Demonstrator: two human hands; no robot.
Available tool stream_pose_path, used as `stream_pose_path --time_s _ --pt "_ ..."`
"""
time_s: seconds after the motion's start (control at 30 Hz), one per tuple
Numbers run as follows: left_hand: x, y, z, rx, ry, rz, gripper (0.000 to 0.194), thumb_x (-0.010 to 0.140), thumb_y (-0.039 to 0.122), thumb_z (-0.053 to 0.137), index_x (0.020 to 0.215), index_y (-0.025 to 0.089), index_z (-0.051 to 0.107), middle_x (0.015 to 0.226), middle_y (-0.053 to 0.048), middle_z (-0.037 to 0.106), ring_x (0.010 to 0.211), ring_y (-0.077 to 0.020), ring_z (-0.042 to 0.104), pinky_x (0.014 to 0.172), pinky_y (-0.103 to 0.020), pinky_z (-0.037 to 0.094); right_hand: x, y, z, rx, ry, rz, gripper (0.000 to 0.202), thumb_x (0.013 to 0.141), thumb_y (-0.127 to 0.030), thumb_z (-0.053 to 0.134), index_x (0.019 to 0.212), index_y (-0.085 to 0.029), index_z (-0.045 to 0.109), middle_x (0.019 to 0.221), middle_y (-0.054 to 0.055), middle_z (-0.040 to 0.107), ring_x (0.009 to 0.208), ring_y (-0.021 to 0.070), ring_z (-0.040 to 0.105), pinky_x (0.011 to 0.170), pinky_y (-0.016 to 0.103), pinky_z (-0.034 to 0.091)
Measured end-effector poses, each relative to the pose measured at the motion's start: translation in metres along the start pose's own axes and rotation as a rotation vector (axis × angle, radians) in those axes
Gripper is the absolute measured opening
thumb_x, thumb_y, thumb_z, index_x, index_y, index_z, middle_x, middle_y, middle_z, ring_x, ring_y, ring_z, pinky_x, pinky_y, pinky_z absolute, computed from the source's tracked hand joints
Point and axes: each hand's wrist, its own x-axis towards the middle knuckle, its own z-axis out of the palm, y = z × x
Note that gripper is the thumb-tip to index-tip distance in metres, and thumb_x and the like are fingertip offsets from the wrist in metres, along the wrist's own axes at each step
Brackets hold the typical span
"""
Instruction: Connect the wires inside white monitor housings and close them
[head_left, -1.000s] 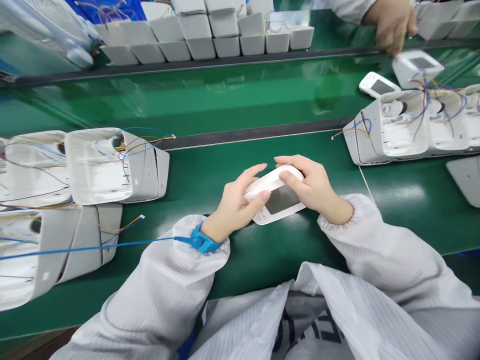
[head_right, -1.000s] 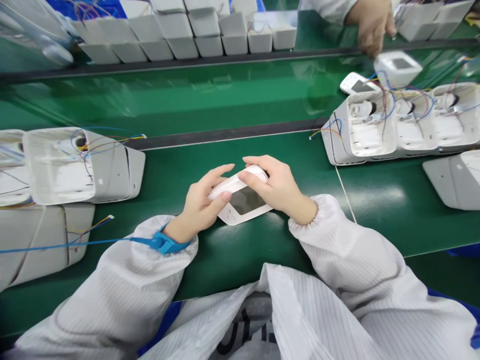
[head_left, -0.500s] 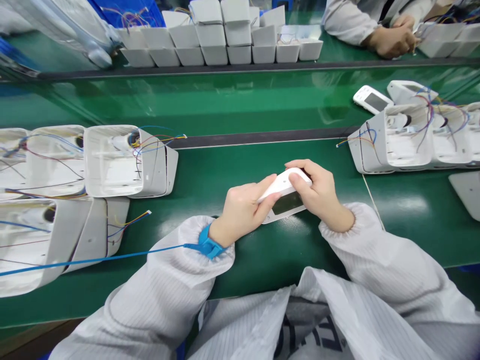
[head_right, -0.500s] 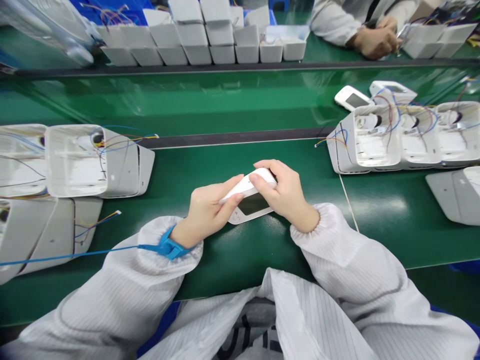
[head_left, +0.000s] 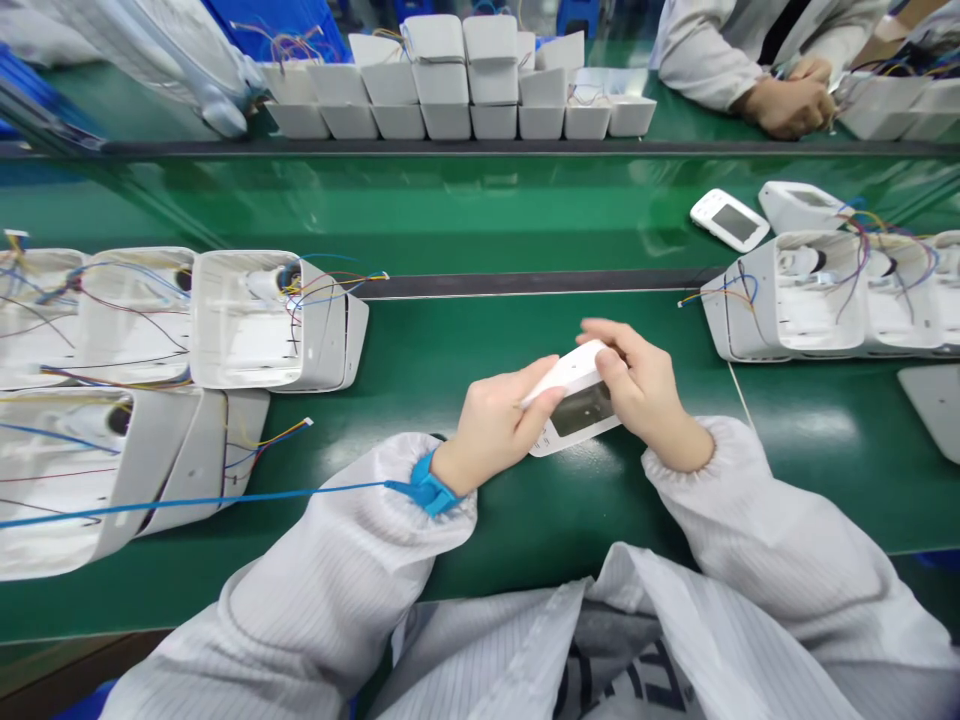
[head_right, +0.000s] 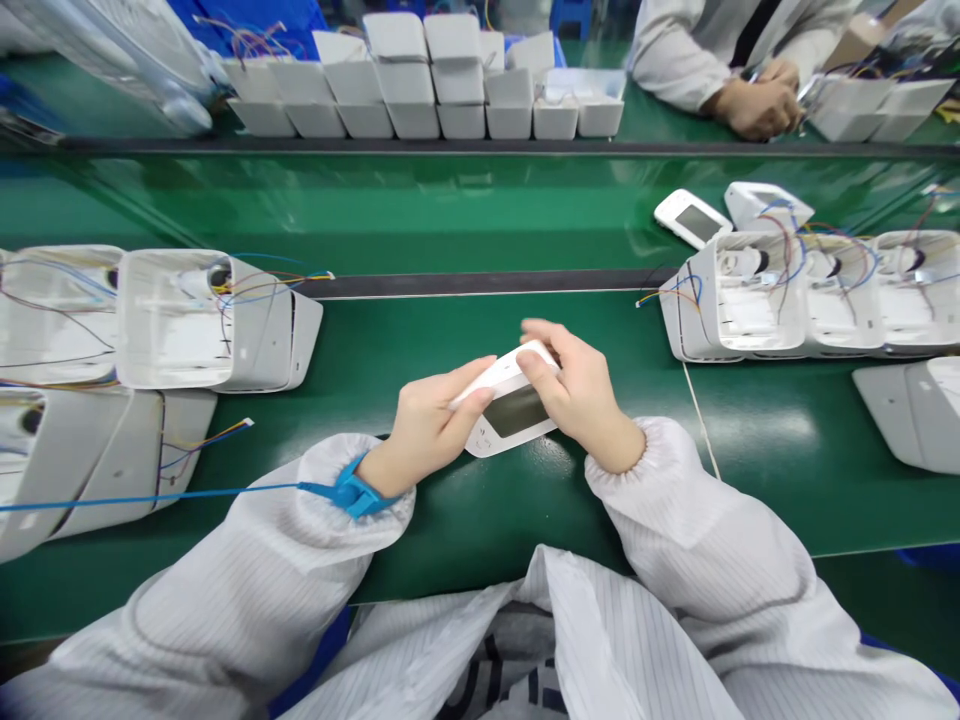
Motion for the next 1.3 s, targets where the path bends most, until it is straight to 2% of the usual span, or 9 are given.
stream_pose_path --time_s 0.07,0.27,0.43,0.53,0.7,0.87,0.97,1.1,1.3 --pt "0.001 -0.003 0.0 -0.074 0.059 -0.072 0.035 0.101 0.037 0.05 0.121 0.015 0.068 0.102 -0.006 0.077 0.084 -0.0155 0.072 0.075 -0.024 0.053 0.001 0.003 0.001 -0.064 -0.033 -0.008 0.064 0.098 -0.07 0.038 0.123 -0.018 0.066 0.114 0.011 0.073 0.1 0.0271 0.07 0.083 0.039 0.055" --pt "0.001 -0.006 0.004 -0.16 0.05 -0.188 0.037 0.101 0.041 0.049 0.122 0.018 0.069 0.101 -0.004 0.077 0.08 -0.015 0.071 0.074 -0.025 0.055 0.007 0.012 -0.001 -0.175 -0.139 0.0 0.071 0.094 -0.078 0.035 0.109 -0.018 0.071 0.094 0.01 0.076 0.08 0.0265 0.071 0.07 0.038 0.054" --pt "0.003 -0.013 0.005 -0.211 0.075 -0.273 0.039 0.098 0.047 0.053 0.119 0.018 0.07 0.115 -0.007 0.075 0.099 -0.0193 0.072 0.087 -0.029 0.057 0.007 0.02 0.003 0.024 -0.124 0.048 0.068 0.095 -0.074 0.041 0.126 -0.018 0.065 0.119 0.012 0.072 0.108 0.0282 0.069 0.091 0.042 0.056" --pt "0.007 -0.018 0.004 -0.288 0.18 -0.326 0.045 0.099 0.053 0.049 0.12 0.018 0.068 0.115 -0.009 0.074 0.099 -0.0195 0.071 0.084 -0.03 0.058 0.007 0.022 0.006 0.226 -0.122 0.118 0.075 0.089 -0.074 0.054 0.138 -0.018 0.056 0.138 0.014 0.061 0.124 0.0291 0.061 0.101 0.044 0.053" --pt "0.011 -0.027 0.006 -0.408 0.265 -0.319 0.047 0.101 0.053 0.044 0.123 0.016 0.062 0.119 -0.011 0.07 0.104 -0.0191 0.068 0.089 -0.032 0.056 0.005 0.016 0.01 0.457 -0.236 0.19 0.064 0.078 -0.066 0.074 0.119 -0.017 0.064 0.113 0.011 0.073 0.097 0.026 0.071 0.086 0.043 0.06" --pt "0.009 -0.036 0.012 -0.468 0.197 -0.204 0.07 0.089 0.063 0.061 0.143 0.023 0.043 0.146 -0.015 0.052 0.132 -0.0262 0.055 0.107 -0.039 0.049 0.002 0.003 -0.003 0.075 0.07 -0.068 0.049 0.078 -0.053 0.08 0.115 -0.021 0.069 0.108 0.008 0.073 0.096 0.026 0.069 0.087 0.042 0.058" --pt "0.007 -0.034 0.011 -0.373 0.147 -0.098 0.088 0.077 0.065 0.073 0.147 0.025 0.038 0.15 -0.016 0.046 0.137 -0.0305 0.05 0.114 -0.045 0.043 0.001 -0.003 -0.008 -0.046 -0.047 -0.257 0.045 0.086 -0.049 0.074 0.121 -0.022 0.068 0.112 0.01 0.073 0.1 0.0262 0.069 0.087 0.04 0.057" --pt "0.006 -0.024 0.004 -0.284 0.113 -0.069 0.083 0.074 0.063 0.077 0.139 0.022 0.046 0.137 -0.015 0.057 0.125 -0.0285 0.058 0.107 -0.042 0.048 -0.002 -0.004 -0.006 -0.049 -0.199 -0.343 0.044 0.096 -0.044 0.061 0.134 -0.023 0.06 0.119 0.01 0.072 0.099 0.0247 0.07 0.084 0.038 0.058" --pt "0.008 -0.015 0.001 -0.187 0.164 -0.114 0.064 0.072 0.061 0.079 0.114 0.02 0.055 0.109 -0.006 0.063 0.096 -0.0194 0.063 0.083 -0.032 0.053 -0.006 -0.006 0.0 -0.084 -0.121 -0.329 0.035 0.098 -0.04 0.059 0.128 -0.023 0.064 0.113 0.008 0.074 0.095 0.0236 0.071 0.081 0.036 0.058"
